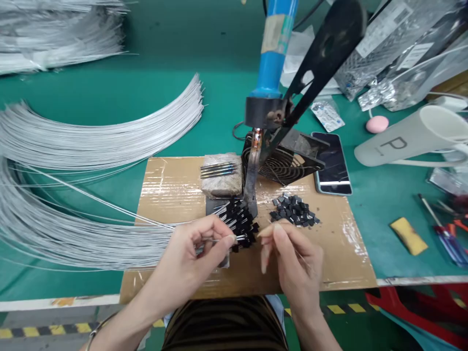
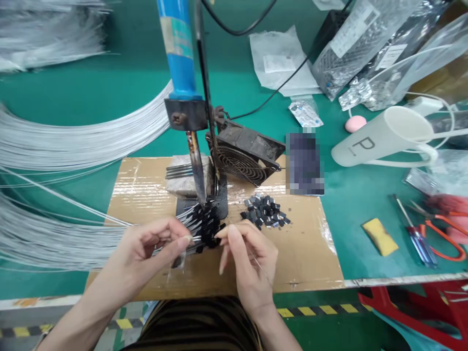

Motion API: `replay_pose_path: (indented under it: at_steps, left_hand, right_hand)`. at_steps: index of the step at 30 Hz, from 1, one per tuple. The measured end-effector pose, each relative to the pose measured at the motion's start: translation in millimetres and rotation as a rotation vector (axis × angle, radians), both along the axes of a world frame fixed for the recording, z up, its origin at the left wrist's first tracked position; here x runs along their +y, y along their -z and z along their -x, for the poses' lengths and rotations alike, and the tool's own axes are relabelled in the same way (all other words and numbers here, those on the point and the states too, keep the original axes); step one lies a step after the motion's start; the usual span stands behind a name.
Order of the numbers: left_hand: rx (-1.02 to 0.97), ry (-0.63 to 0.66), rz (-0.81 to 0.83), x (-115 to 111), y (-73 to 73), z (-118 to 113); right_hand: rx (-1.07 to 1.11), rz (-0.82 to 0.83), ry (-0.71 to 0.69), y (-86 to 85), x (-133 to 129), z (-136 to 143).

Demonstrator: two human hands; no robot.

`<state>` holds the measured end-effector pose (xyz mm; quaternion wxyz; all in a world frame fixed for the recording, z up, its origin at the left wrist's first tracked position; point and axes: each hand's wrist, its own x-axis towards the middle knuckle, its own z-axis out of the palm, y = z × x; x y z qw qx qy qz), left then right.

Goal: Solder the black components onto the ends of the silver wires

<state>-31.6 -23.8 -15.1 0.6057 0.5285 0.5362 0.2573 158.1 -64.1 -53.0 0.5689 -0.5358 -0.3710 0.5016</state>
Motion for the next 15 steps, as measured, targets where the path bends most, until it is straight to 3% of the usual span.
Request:
replay_pose_path:
  at_steps: [8,15]
  left_hand:
    - [-0.035,0.002,-0.017,0.5,1.0,2.9]
    - [0.022,-0.033,-0.062,0.0,2.6,-0.5]
  right_hand:
    - [0.126,0.041,-0.154,-7.7,1.6,13.0]
    - [0.242,0.094,-0.145,-10.2,1.0,16.7]
